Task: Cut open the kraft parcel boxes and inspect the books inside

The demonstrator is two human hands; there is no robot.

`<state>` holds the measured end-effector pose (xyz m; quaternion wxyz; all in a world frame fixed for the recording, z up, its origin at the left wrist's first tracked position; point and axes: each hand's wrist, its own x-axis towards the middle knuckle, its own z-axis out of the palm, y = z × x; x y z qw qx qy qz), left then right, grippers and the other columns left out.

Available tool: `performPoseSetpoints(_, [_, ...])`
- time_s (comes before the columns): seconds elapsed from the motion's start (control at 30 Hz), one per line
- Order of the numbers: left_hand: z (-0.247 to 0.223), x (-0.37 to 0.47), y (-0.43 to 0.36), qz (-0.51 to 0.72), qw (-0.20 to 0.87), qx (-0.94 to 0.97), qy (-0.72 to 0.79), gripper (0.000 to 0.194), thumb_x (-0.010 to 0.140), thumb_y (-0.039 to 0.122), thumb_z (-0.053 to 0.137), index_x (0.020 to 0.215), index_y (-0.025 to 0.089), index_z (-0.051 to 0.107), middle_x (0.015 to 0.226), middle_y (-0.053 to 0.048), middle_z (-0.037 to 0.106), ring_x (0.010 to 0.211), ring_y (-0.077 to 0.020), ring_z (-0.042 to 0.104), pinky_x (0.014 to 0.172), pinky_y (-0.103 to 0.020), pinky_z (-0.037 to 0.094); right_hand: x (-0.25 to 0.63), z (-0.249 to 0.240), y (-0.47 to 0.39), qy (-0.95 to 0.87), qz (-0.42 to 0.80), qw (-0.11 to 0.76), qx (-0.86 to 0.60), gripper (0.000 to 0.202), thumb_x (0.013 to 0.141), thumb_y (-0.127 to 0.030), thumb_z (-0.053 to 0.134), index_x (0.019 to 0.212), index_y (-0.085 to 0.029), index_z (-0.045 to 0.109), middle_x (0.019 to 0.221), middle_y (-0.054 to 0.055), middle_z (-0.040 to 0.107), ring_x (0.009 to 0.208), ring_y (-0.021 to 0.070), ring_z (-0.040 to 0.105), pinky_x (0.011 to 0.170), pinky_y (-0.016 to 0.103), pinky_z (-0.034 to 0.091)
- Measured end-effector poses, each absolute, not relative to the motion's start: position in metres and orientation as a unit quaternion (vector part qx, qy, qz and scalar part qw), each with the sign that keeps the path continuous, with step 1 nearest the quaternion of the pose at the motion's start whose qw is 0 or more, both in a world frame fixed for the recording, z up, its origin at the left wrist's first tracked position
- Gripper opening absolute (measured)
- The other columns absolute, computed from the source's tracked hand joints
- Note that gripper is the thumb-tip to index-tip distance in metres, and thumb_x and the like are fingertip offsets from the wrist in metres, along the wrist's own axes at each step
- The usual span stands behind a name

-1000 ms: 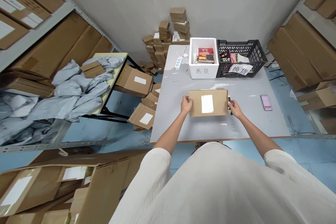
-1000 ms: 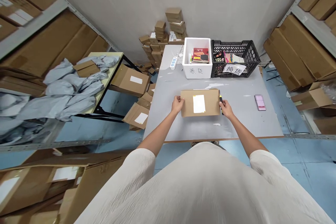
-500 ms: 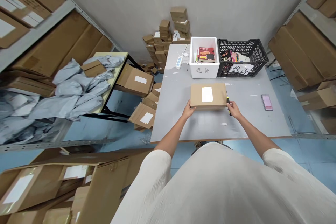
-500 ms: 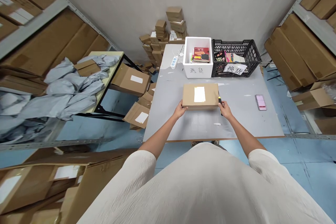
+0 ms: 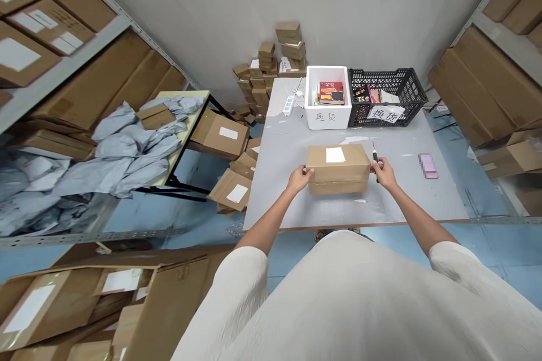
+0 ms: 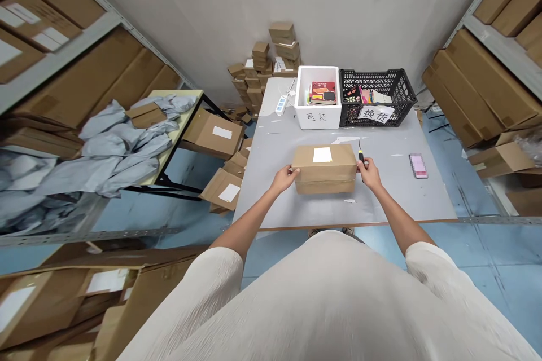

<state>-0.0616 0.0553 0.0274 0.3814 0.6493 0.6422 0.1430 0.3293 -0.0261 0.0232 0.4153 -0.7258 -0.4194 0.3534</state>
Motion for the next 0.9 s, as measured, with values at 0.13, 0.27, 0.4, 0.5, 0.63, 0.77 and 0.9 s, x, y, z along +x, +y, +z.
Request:
performPoseSetpoints(0.13, [0.034,-0.059,0.053,0.136,0.368,0.651,0.649,0.05,0.102,0.06,0.061,0.13,0.022,0.075,0.11,-0.012,0.082,0.109,-0.0323,0.075,0.094,-0.038,0.056,0.333,0.032,-0.025,-0.412,0.343,0.424,-0.73,0.063,0.089,-0.084,0.062,0.115,-0.027,0.057,0.096,0.009,0.084,0.094,0.0308,0.082,0.081,0.041,0.061])
performPoseSetpoints(0.27, [0.034,-0.055,0.054,0.146,0.378,0.627,0.666,0.054,0.097,0.069,0.064,0.12,0.021,0.079,0.11,-0.013,0.082,0.113,-0.0337,0.076,0.096,-0.039,0.056,0.338,0.032,-0.022,-0.406,0.343,0.429,-0.73,0.063,0.089,-0.083,0.063,0.116,-0.026,0.057,0.096,0.009,0.084,0.092,0.0297,0.082,0.083,0.042,0.061])
performPoseSetpoints(0.4, [0.031,-0.045,0.061,0.176,0.363,0.613,0.679,0.044,0.098,0.052,0.069,0.129,0.021,0.074,0.12,-0.012,0.081,0.116,-0.0303,0.075,0.101,-0.038,0.056,0.335,0.028,-0.013,-0.416,0.347,0.453,-0.707,0.065,0.089,-0.084,0.06,0.119,-0.027,0.056,0.11,0.01,0.083,0.105,0.0279,0.08,0.089,0.042,0.063])
performPoseSetpoints(0.5, [0.023,-0.04,0.064,0.211,0.375,0.626,0.651,0.06,0.094,0.033,0.072,0.152,0.024,0.059,0.135,-0.01,0.076,0.114,-0.0263,0.075,0.103,-0.038,0.057,0.331,0.029,-0.005,-0.443,0.346,0.444,-0.698,0.068,0.09,-0.086,0.058,0.122,-0.027,0.057,0.122,0.013,0.08,0.112,0.0276,0.076,0.091,0.043,0.063])
performPoseSetpoints(0.63, [0.001,-0.044,0.064,0.249,0.386,0.678,0.574,0.08,0.086,0.023,0.076,0.161,0.028,0.051,0.158,-0.013,0.061,0.13,-0.0302,0.069,0.116,-0.047,0.053,0.324,0.039,-0.001,-0.502,0.302,0.405,-0.702,0.071,0.093,-0.084,0.055,0.131,-0.025,0.063,0.132,0.015,0.076,0.117,0.0305,0.072,0.099,0.047,0.061])
performPoseSetpoints(0.77, [-0.025,-0.05,0.067,0.274,0.42,0.674,0.542,0.079,0.089,0.03,0.077,0.164,0.028,0.053,0.163,-0.014,0.056,0.139,-0.033,0.063,0.122,-0.052,0.049,0.311,0.053,0.0,-0.574,0.281,0.347,-0.686,0.065,0.102,-0.077,0.042,0.126,-0.023,0.071,0.122,0.013,0.079,0.11,0.0316,0.071,0.099,0.046,0.058])
performPoseSetpoints(0.9, [-0.041,-0.051,0.078,0.3,0.465,0.64,0.533,0.08,0.091,0.036,0.078,0.166,0.028,0.053,0.162,-0.014,0.056,0.135,-0.0319,0.065,0.119,-0.049,0.052,0.292,0.067,0.006,-0.63,0.305,0.251,-0.668,0.056,0.108,-0.063,0.039,0.122,-0.022,0.075,0.098,0.008,0.081,0.093,0.0278,0.072,0.088,0.039,0.057])
